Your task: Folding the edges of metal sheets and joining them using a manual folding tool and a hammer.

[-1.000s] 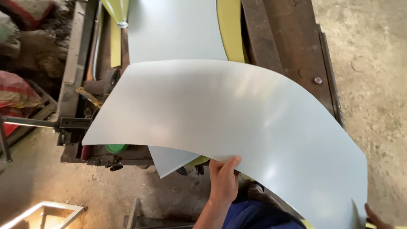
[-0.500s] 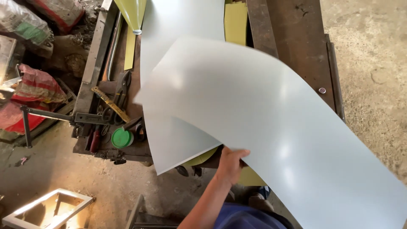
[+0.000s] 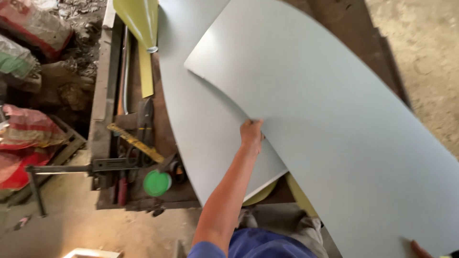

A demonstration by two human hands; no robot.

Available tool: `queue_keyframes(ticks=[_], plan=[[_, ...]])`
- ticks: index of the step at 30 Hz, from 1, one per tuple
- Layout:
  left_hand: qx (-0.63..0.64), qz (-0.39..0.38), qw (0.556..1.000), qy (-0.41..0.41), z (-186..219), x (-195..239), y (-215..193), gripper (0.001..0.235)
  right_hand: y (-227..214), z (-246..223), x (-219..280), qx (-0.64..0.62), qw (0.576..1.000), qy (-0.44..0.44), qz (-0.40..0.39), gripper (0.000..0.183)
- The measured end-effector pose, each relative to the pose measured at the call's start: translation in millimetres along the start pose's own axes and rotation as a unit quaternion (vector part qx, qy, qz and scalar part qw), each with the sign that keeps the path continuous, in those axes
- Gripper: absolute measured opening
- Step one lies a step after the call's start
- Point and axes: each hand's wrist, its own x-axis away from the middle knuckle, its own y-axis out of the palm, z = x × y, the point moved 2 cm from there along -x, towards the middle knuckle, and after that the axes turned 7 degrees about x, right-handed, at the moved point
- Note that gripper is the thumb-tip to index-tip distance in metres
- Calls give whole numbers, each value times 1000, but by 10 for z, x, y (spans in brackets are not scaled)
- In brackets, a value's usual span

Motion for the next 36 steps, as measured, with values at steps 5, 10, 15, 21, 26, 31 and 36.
queue_keyframes(ticks=[5,10,15,21,26,31,36], plan=[[-137,33,973,185,165,-563,-1042,40,1729,175,906,-104,990,88,34,36],[-294,124,915,248,462,454,-1824,30,2285,626,997,-155,977,134,53,34],[-424,244,826,280,441,1108,-2463,40,2993,729,1067,-203,977,36,-59,32],[-428,220,839,253,354,1210,-2744,39,3859,847,1255,-224,952,115,-176,32],[-95,67,991,-71,952,1713,-1978,51,4088,454,1525,-148,971,93,-166,30],[45,-96,987,-117,682,1372,-1868,40,3554,883,1321,-130,956,114,-237,37],[-69,-130,989,-22,904,1564,-1611,27,3222,170,1833,604,776,9,-180,45]])
